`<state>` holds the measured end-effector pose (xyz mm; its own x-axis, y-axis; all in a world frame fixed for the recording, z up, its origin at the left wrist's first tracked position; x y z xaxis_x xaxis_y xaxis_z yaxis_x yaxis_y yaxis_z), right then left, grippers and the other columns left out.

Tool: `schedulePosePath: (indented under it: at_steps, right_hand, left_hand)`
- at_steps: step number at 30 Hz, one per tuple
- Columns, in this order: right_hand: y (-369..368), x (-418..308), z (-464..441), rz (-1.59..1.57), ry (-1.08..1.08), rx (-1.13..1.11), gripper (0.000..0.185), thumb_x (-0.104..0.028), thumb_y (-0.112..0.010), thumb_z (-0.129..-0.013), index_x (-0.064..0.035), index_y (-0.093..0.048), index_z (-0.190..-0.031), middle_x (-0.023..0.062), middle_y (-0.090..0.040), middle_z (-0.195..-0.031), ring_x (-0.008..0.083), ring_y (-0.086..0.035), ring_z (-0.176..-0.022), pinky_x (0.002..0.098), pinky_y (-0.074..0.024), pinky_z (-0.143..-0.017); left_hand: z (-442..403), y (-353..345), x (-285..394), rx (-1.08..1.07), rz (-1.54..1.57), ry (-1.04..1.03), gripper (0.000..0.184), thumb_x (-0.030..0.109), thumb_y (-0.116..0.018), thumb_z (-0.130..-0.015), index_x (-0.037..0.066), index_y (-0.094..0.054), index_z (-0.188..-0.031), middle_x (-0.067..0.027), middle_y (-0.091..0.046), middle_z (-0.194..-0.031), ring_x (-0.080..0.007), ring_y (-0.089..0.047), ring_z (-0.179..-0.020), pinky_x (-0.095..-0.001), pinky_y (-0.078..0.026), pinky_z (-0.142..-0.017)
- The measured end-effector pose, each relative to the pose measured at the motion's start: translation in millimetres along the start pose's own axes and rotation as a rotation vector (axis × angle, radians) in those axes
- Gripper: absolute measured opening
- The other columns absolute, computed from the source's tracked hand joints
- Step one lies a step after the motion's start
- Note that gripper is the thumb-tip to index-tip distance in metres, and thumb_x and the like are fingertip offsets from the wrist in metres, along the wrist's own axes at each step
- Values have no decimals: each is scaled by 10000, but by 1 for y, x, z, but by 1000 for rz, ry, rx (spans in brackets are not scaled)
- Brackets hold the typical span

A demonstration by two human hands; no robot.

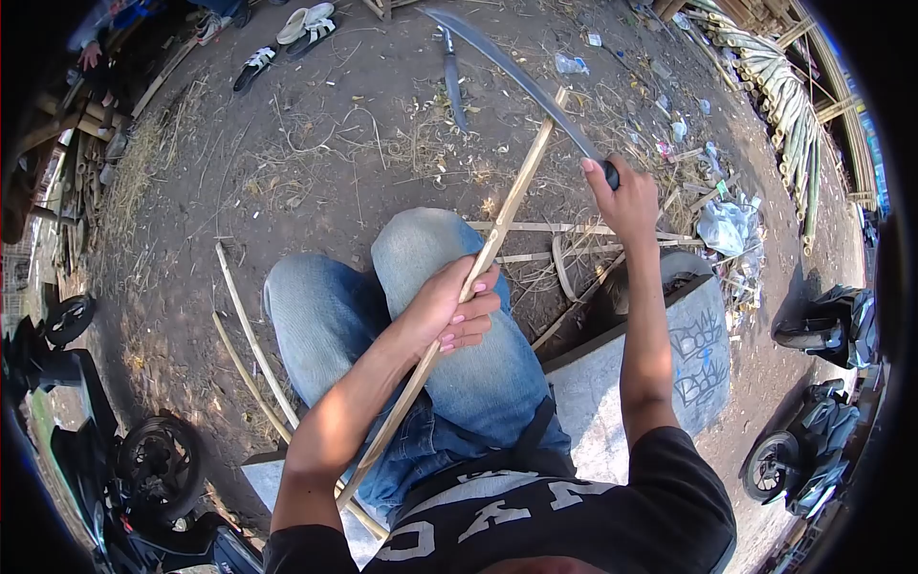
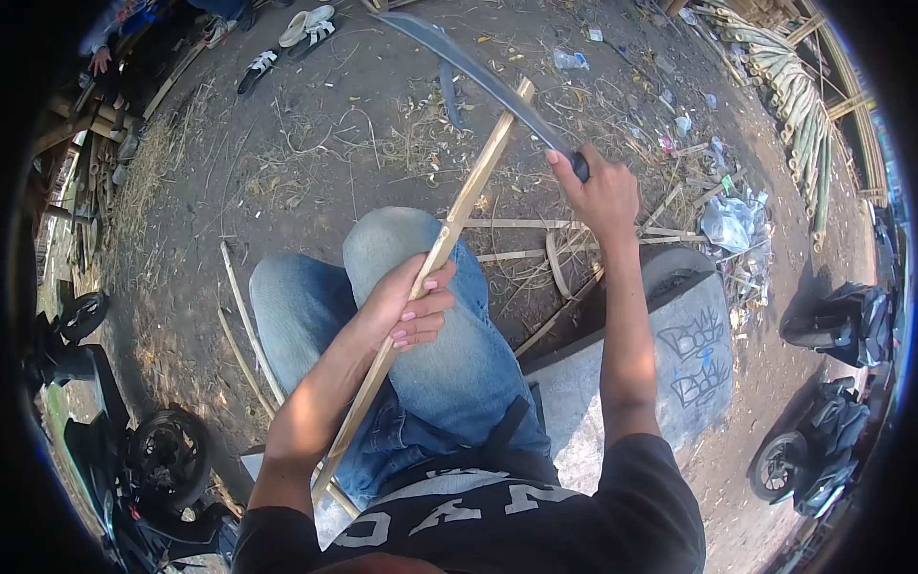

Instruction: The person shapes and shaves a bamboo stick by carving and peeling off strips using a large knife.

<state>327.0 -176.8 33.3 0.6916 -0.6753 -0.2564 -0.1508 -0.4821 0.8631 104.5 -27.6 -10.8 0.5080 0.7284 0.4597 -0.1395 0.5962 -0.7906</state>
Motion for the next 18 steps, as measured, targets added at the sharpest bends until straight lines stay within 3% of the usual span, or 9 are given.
schedulePosePath:
  at_steps: [2,3,5,9,13,15,17,18]
  right_hand:
    - [4,13,-9,96,-177,39,583,-615,-616,-920,-52,-659,-775,128,-546,-493,374,-624,-505,439,-495,-522]
    - [3,10,-9,95,-166,42,583,-615,-616,-920,-52,-659,-775,128,-546,-493,374,-624,-505,439,-495,-522]
    - [-3,0,12,-63,-71,-79,498,-526,-657,-918,-38,-646,-815,147,-540,-536,373,-615,-524,445,-467,-521]
    - [-5,-14,21,-100,216,-99,521,-542,-654,-903,-29,-637,-814,151,-548,-560,381,-621,-546,440,-466,-531]
    - [-37,3,19,-131,72,-72,543,-596,-658,-886,-58,-663,-814,145,-574,-549,375,-631,-542,447,-478,-506]
    - [-43,1,16,-99,100,-55,545,-594,-650,-893,-57,-665,-805,157,-575,-550,386,-635,-552,453,-479,-511]
    - [-45,13,13,-67,4,-11,562,-602,-625,-909,-51,-674,-809,166,-581,-555,404,-634,-561,466,-482,-528]
    - [-47,31,5,-58,-156,-14,605,-610,-590,-933,-27,-676,-800,184,-592,-570,407,-645,-582,472,-488,-560]
  left_hand:
    - [1,0,4,17,-24,-11,374,319,-255,-1082,178,-399,-766,76,-292,-457,-37,-254,-281,-204,-221,-245]
    - [1,0,5,26,-15,-6,368,316,-260,-1080,178,-400,-769,76,-294,-459,-37,-251,-283,-203,-221,-246]
    - [3,1,3,35,9,2,362,313,-265,-1079,178,-400,-772,76,-295,-462,-36,-249,-284,-201,-220,-248]
    - [1,1,5,23,6,1,351,317,-286,-1077,178,-401,-776,81,-294,-469,-32,-239,-291,-199,-215,-252]
    - [-9,-1,12,132,16,-20,337,314,-296,-1068,174,-394,-778,85,-284,-486,-32,-232,-311,-200,-222,-272]
    - [-10,-1,11,145,24,-35,318,308,-301,-1062,166,-392,-792,83,-286,-503,-37,-241,-327,-205,-226,-287]
    - [-7,-1,6,159,-16,-24,306,312,-309,-1063,159,-395,-813,79,-286,-514,-38,-248,-334,-212,-226,-294]
    - [-4,-2,4,149,-60,-40,304,314,-313,-1066,150,-394,-823,70,-301,-515,-48,-256,-334,-222,-234,-295]
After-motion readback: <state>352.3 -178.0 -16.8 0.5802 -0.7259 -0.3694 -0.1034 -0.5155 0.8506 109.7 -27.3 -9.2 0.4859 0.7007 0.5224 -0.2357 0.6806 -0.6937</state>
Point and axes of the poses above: each hand's wrist, its own z-axis away from the middle knuckle, its own y-axis out of the back of the hand, x = y × z, the point moved 6 cm from there along -z, towards the middle knuckle
